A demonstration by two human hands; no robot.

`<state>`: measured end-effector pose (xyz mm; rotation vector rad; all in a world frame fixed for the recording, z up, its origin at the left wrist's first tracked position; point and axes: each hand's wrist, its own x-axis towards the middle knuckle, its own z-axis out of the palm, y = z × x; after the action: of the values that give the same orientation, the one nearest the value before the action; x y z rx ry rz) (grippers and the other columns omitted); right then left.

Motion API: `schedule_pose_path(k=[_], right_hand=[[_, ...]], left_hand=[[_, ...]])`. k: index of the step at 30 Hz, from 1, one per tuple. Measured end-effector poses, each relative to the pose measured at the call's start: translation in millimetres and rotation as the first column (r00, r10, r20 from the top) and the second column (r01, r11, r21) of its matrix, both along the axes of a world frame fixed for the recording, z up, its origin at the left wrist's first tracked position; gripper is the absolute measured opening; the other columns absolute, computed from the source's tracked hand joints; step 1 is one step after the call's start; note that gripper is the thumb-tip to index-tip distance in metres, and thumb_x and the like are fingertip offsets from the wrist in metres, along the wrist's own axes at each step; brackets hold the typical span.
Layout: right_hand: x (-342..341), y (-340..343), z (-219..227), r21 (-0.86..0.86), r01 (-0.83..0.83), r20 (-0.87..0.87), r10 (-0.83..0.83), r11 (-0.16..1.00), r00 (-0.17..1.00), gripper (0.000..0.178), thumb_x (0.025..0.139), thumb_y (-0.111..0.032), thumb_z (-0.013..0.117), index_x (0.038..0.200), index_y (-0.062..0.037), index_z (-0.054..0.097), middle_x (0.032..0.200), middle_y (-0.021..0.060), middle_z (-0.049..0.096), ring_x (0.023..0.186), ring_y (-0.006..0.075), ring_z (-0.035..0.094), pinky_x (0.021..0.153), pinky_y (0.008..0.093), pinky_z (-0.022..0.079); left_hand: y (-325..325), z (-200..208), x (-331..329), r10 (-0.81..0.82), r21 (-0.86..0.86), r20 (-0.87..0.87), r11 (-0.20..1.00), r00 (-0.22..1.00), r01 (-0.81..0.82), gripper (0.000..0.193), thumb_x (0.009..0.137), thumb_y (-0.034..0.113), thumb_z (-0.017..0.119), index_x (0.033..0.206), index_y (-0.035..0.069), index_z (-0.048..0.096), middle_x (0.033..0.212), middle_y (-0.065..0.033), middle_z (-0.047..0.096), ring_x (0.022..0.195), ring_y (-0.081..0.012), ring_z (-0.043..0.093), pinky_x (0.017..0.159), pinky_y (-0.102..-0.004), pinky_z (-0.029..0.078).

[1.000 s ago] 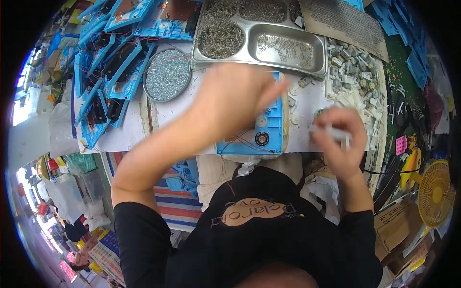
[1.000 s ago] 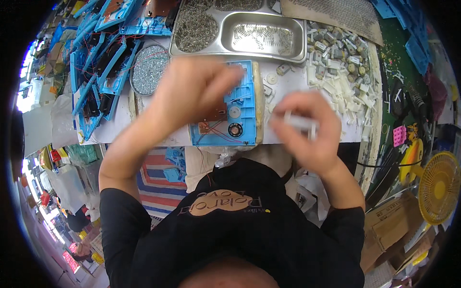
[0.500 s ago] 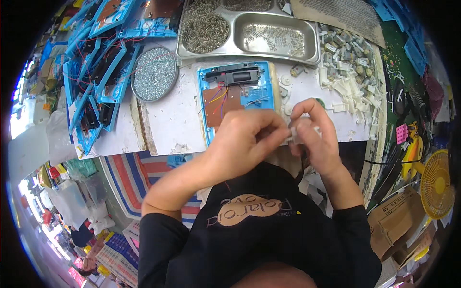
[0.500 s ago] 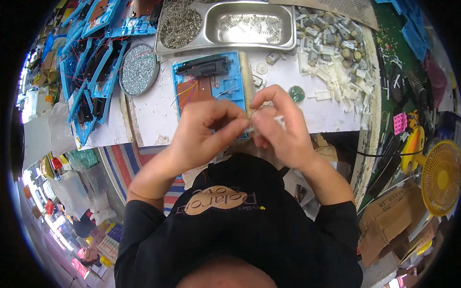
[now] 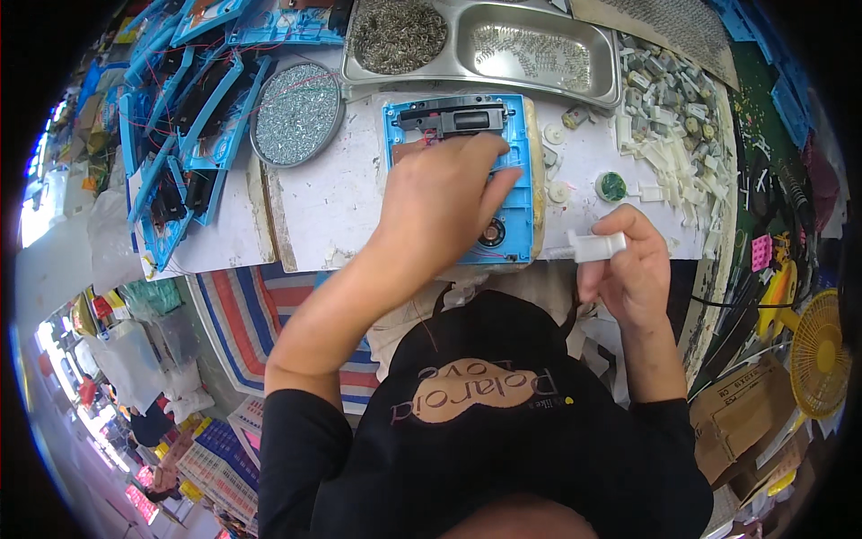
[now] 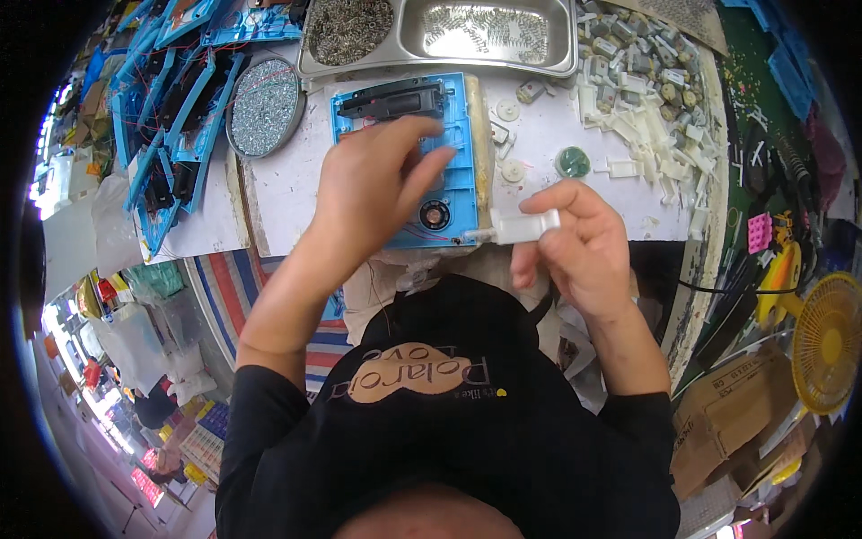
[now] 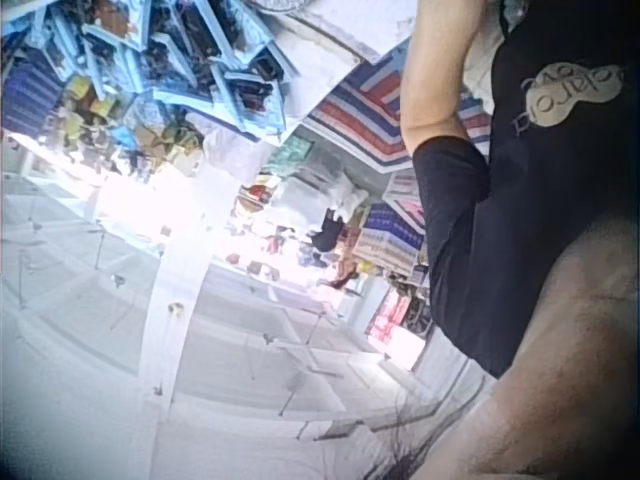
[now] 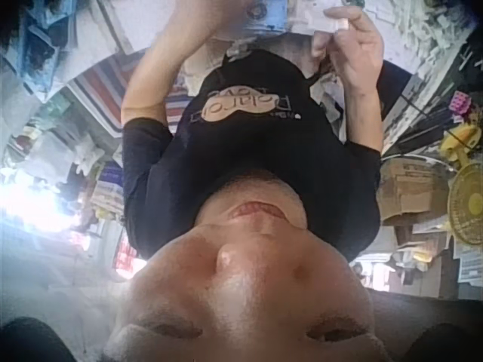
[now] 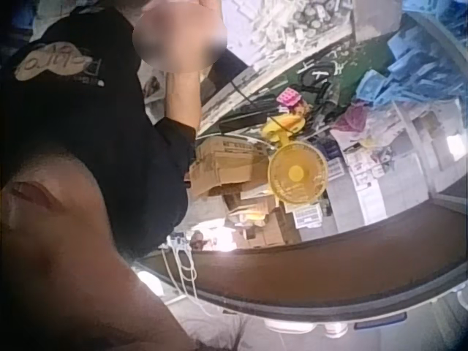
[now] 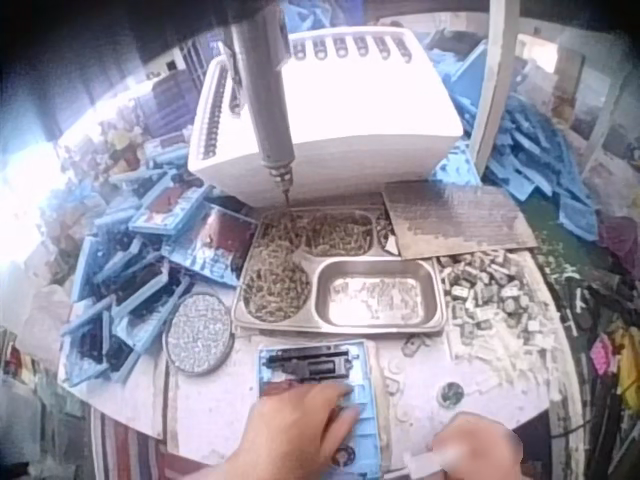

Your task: The recorder assembles a blue electronic device, soldering internal wires, fitting the plastic casing, and securing it with an electric screwdriver.

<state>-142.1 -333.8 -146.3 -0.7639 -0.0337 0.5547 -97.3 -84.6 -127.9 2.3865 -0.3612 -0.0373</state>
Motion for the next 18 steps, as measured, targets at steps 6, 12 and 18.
schedule_pose_path(k=[6,12,18], right_hand=[[2,-6,-23,-0.125,0.116,-0.073,-0.126,0.985,0.989,0.031,0.094,-0.013,0.073,0.118,0.0038,0.061,0.092,0.0152,0.072,0.078,0.0192,0.071,0.071,0.0284,0.057],[23,8,4,-0.653,0.268,0.457,0.086,0.708,0.885,0.027,0.084,-0.008,0.08,0.107,-0.0004,0.069,0.099,0.0107,0.073,0.087,0.0197,0.069,0.078,0.0315,0.055],[53,31,9,-0.649,0.612,0.755,0.486,0.453,0.441,0.03,0.068,-0.007,0.083,0.095,-0.0075,0.071,0.095,0.0064,0.064,0.091,0.0294,0.058,0.077,0.038,0.05]], left_hand=[[-4,-13,16,-0.125,0.221,0.063,0.969,0.99,0.109,0.014,0.087,0.019,0.072,0.092,0.006,0.07,0.082,-0.0117,0.07,0.075,-0.034,0.068,0.067,-0.0433,0.054],[10,-10,-7,0.059,-0.141,0.087,0.989,0.994,-0.047,0.008,0.087,0.01,0.073,0.09,0.004,0.07,0.08,-0.0099,0.068,0.068,-0.0248,0.067,0.061,-0.0352,0.053],[32,-28,-20,0.15,-0.304,0.177,0.948,0.973,-0.091,0.008,0.086,0.0,0.074,0.092,0.003,0.069,0.079,-0.0083,0.066,0.061,-0.0176,0.061,0.056,-0.0282,0.047]])
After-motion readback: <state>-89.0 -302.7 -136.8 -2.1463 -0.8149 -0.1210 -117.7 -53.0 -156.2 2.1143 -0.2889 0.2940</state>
